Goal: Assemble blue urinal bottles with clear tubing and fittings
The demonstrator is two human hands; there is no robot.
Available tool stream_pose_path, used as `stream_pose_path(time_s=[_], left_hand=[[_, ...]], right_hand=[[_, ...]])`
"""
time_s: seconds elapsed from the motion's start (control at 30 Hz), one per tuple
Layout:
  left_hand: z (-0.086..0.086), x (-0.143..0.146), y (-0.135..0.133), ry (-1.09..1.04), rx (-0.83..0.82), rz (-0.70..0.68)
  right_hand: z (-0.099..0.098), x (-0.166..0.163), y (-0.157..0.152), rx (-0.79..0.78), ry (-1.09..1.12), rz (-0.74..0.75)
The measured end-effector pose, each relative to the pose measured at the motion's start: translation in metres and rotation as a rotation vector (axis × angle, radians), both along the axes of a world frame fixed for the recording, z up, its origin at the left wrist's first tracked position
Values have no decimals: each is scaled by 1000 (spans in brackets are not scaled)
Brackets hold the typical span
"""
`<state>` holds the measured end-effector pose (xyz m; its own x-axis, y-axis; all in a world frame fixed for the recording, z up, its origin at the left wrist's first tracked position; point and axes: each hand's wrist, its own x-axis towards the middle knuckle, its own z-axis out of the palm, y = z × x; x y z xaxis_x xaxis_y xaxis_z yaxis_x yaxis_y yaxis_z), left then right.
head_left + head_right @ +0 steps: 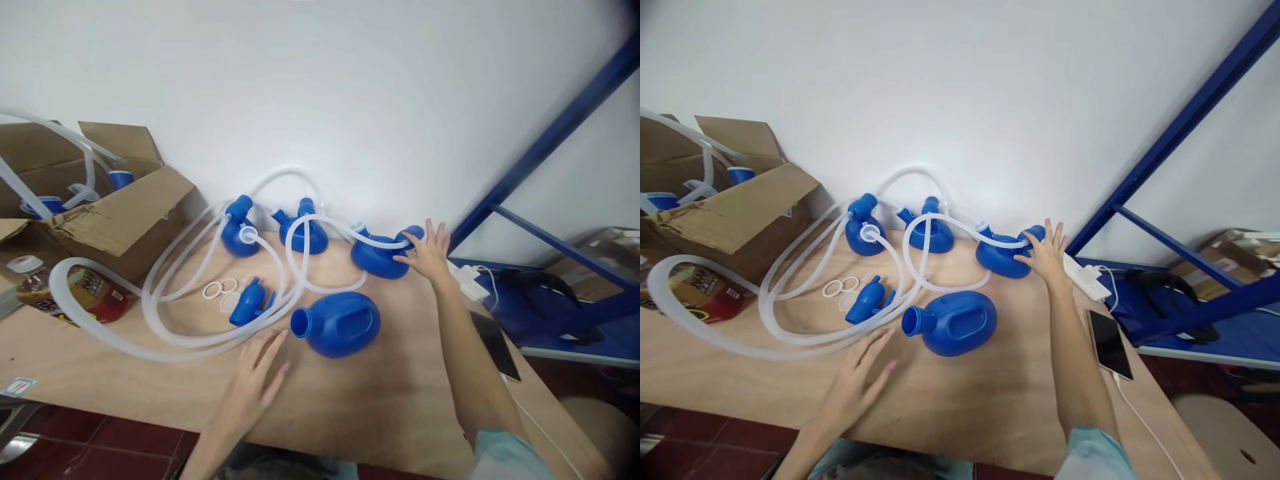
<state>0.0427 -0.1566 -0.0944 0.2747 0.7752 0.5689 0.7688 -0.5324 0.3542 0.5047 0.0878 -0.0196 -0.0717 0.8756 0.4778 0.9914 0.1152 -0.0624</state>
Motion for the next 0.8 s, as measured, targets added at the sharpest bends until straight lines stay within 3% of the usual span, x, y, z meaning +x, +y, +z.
stream_pose_path(time_s=[0.13,0.33,0.5,0.67,0.8], left_hand=[[-8,35,7,-32,-40,1],[-2,71,48,-297,-331,-21],[5,90,95,-376,-387,-230],[18,103,142,-326,-548,-513],[25,119,155,-298,-557,-561]], right_hand=[[3,20,26,-116,-221,230],[2,4,-2,31,-295,191],[16,-26,-50,-10,-395,109],[24,-53,-80,-58,-361,67],[23,-40,-85,-114,-255,172]])
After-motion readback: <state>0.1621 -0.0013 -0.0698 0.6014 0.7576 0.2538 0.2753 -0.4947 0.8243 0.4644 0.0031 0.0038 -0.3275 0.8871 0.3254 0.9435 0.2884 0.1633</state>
